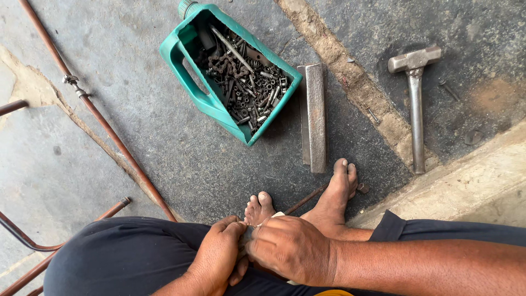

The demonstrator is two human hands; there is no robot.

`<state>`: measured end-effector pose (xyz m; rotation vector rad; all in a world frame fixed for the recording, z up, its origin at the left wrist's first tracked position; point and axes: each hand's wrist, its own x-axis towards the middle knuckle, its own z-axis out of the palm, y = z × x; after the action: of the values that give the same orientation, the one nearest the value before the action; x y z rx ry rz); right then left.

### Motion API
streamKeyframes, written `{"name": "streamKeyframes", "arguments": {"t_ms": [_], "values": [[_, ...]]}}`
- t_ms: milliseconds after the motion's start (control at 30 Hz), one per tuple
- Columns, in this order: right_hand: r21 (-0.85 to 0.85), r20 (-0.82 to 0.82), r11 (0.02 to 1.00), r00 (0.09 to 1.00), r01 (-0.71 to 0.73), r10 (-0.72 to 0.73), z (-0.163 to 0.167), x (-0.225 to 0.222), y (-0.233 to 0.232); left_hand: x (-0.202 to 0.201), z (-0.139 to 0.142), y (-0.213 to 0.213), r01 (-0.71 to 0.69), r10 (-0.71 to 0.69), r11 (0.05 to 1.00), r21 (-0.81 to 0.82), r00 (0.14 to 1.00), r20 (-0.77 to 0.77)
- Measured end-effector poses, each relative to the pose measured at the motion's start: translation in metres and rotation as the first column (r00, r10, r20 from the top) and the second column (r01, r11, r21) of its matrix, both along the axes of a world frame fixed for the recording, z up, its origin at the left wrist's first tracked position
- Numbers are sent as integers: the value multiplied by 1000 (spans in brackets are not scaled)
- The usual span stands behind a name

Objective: The person sits on the floor and uses a hammer to strike a small metal component placed on a metal bar. They repeatedly adjust the component and hammer it, then inspect the result before continuing the process.

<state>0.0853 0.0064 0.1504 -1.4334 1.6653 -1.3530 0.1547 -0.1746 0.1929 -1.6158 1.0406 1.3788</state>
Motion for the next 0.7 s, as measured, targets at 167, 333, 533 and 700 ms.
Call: {"name": "streamKeyframes", "arguments": {"t_ms": [167,333,533,700], "values": [[-24,11,999,999,41,-41,1,1,-7,0,-1,-1,14,-14,1000,13,1000,19],[0,-427,976,883,217,-197,6,1,-12,1,0,-2,53,-53,998,16,998,25],[132,240,991,969,36,-67,10,-7,-6,4,-3,1,54,-54,999,-6,999,6],[318,409,946,892,57,-192,7,-11,-24,16,-13,-2,103,-104,995,-16,994,-36]]}}
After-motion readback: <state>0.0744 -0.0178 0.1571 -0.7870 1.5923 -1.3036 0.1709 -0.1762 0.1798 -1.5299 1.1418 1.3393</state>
